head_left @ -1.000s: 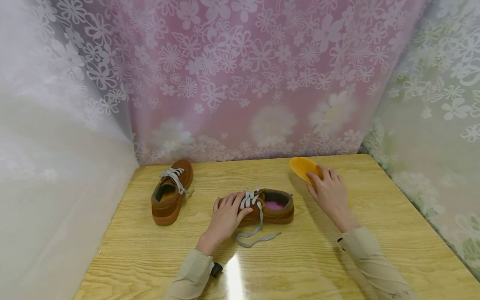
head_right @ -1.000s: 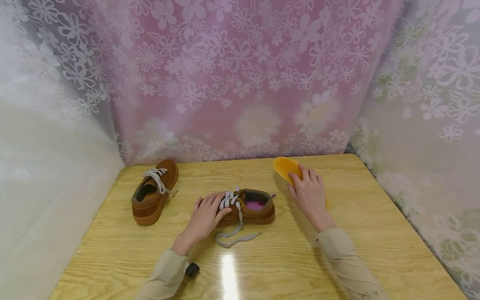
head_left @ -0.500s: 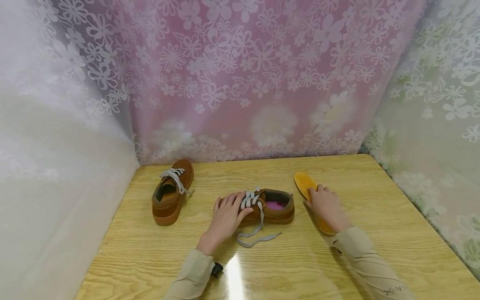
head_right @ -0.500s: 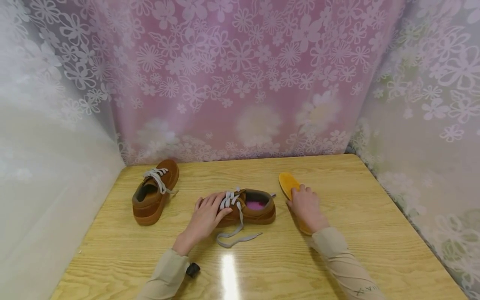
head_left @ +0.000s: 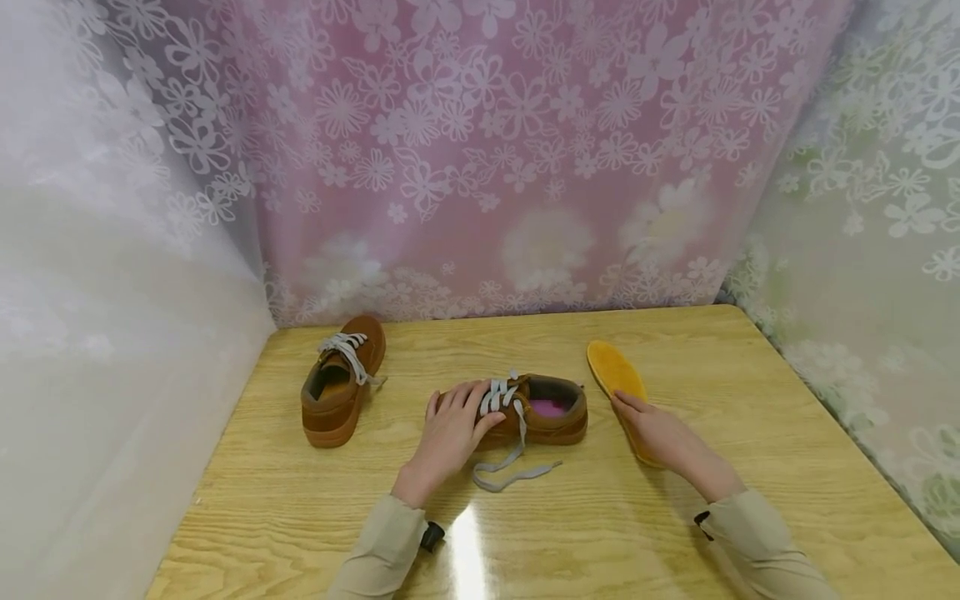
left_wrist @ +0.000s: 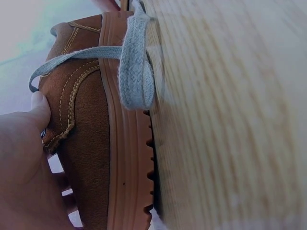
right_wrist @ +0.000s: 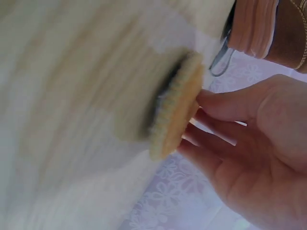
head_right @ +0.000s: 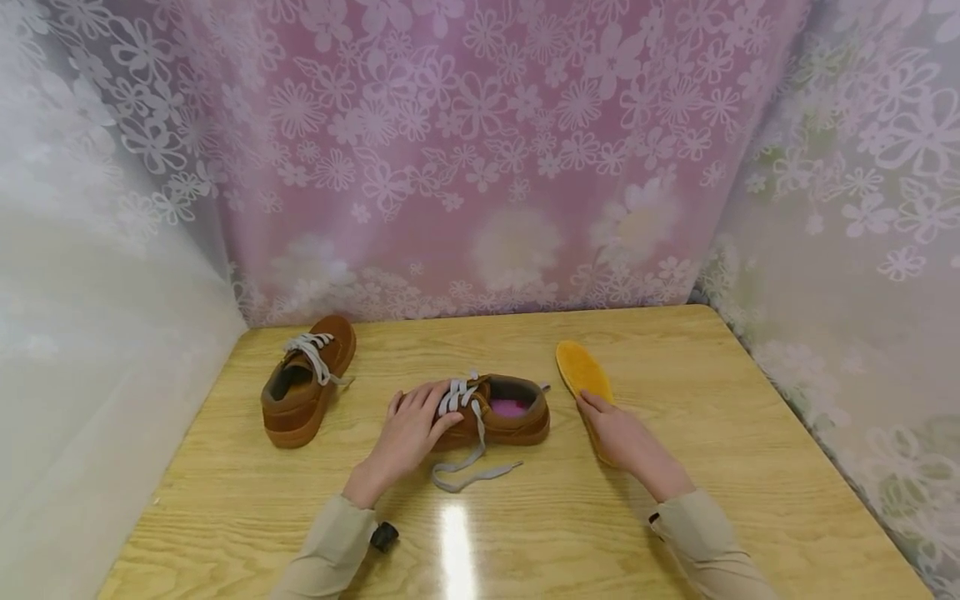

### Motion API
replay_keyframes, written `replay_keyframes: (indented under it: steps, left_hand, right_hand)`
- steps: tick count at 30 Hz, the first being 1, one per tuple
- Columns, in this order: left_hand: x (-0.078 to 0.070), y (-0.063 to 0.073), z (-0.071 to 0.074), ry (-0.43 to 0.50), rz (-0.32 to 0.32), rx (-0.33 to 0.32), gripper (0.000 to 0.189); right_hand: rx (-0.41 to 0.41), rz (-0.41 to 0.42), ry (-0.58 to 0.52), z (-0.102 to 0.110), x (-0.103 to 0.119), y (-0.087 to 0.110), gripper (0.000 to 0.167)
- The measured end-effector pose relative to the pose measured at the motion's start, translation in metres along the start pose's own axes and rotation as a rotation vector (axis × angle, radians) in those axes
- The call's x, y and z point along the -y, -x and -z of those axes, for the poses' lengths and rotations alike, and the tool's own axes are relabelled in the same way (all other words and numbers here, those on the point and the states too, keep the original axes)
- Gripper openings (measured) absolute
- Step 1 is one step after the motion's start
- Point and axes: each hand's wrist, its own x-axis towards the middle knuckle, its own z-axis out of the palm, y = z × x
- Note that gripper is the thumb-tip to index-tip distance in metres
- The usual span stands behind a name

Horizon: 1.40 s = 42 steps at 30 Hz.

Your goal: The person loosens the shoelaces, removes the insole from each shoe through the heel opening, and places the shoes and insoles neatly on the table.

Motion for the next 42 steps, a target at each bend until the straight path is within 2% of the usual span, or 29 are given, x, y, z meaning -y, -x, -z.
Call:
replay_keyframes:
  steps: [2, 6, 11, 15, 21, 27, 31, 35, 38, 40, 42]
  left_hand:
    - [0.001, 0.000, 0.001, -0.012, -0.004, -0.003, 0.063]
    - [0.002, 0.000, 0.001, -0.026, 0.001, 0.010, 0.063]
    - [0.003, -0.001, 0.000, -0.020, 0.007, 0.016, 0.064]
    - [0.001, -0.001, -0.002, -0.027, 0.003, 0.009, 0.063]
    - [0.001, -0.002, -0.002, -0.034, 0.008, 0.019, 0.064]
    - [0.003, -0.003, 0.006, -0.006, 0.004, 0.031, 0.066]
    - [0.003, 0.001, 0.016, 0.034, -0.011, -0.018, 0.066]
    - [0.000, 0.011, 0.026, 0.062, -0.018, -0.118, 0.055]
    - [-0.001, 0.022, 0.029, 0.073, -0.013, -0.175, 0.036]
    - [-0.003, 0.030, 0.027, 0.062, -0.020, -0.172, 0.022]
    - [-0.005, 0.035, 0.024, 0.049, -0.042, -0.131, 0.012]
  right_hand:
    - [0.016, -0.008, -0.017, -0.003, -0.002, -0.001, 0.046]
    - [-0.002, -0.026, -0.034, -0.008, -0.013, -0.009, 0.046]
    - [-0.026, -0.041, -0.015, -0.009, -0.036, -0.020, 0.042]
    - [-0.008, -0.076, 0.000, -0.006, -0.051, -0.024, 0.043]
    - [0.036, -0.099, -0.024, -0.003, -0.059, -0.029, 0.044]
    - [0.060, -0.086, -0.049, -0.004, -0.064, -0.034, 0.046]
    - [0.081, -0.069, -0.053, -0.003, -0.069, -0.040, 0.048]
    - [0.051, -0.034, -0.040, 0.002, -0.069, -0.047, 0.041]
    - [-0.002, -0.024, -0.086, 0.008, -0.058, -0.055, 0.038]
    - [-0.041, -0.013, -0.142, 0.012, -0.046, -0.063, 0.039]
    - [-0.056, -0.007, -0.229, 0.014, -0.030, -0.072, 0.040]
